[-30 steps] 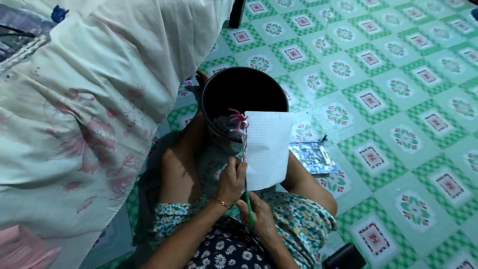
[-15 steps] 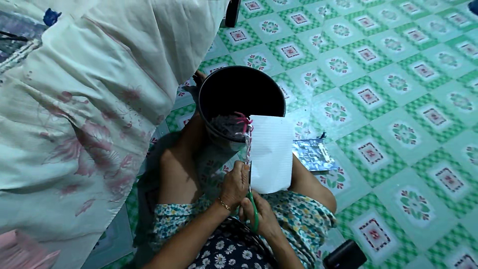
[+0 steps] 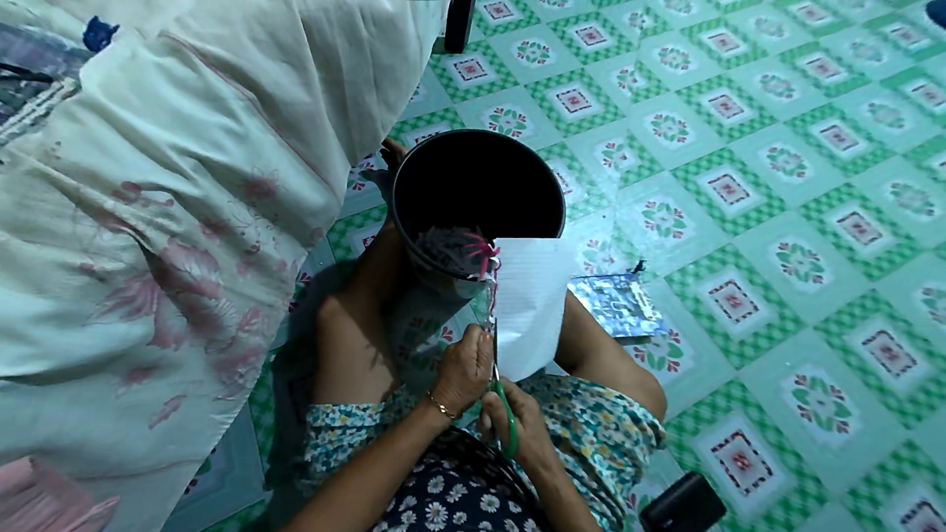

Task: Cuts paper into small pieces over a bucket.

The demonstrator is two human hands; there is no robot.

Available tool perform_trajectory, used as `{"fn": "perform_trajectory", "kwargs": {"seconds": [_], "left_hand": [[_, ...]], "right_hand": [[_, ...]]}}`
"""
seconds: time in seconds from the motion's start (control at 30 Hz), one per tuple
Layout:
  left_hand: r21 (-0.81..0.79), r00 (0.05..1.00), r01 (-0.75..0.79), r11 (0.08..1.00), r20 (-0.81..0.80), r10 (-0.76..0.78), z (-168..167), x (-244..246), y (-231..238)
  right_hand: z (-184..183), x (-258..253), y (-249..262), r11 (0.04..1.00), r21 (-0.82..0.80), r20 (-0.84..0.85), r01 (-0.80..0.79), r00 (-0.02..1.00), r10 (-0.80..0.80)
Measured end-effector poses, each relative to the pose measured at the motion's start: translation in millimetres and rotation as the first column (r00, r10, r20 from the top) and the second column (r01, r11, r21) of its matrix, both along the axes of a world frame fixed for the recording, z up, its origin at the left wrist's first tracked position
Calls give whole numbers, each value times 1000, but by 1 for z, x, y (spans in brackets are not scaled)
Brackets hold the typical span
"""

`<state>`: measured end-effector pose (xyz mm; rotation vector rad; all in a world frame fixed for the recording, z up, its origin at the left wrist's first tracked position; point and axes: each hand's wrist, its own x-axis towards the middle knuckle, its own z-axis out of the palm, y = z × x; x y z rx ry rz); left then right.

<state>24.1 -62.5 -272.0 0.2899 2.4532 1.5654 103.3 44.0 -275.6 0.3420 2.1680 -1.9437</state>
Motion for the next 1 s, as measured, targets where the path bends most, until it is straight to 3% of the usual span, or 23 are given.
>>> {"fn": "perform_trajectory", "kwargs": {"seconds": [0.17,0.37,0.57,0.8,1.0], "left_hand": [[-1,999,-15,1000,-39,15,-1,1,-1],[-86,999,10,996,-42,-14,1,-4,-1],[-37,996,-38,999,-88,35,-7,-6,4],[13,998,-30,999,-47,31,-1,-4,2],[77,996,-75,994,-47,78,10,-8,4]], "right_hand": [[-1,1,-2,999,12,-10,52,999,-52],[2,-5,6,958,260,108,-123,989,98],[3,-8,13,965,93,131,-244,964,231],[7,-11,10,979,85,79,-186,981,179],[6,-8,2,998,58,-103,6,995,0]]}}
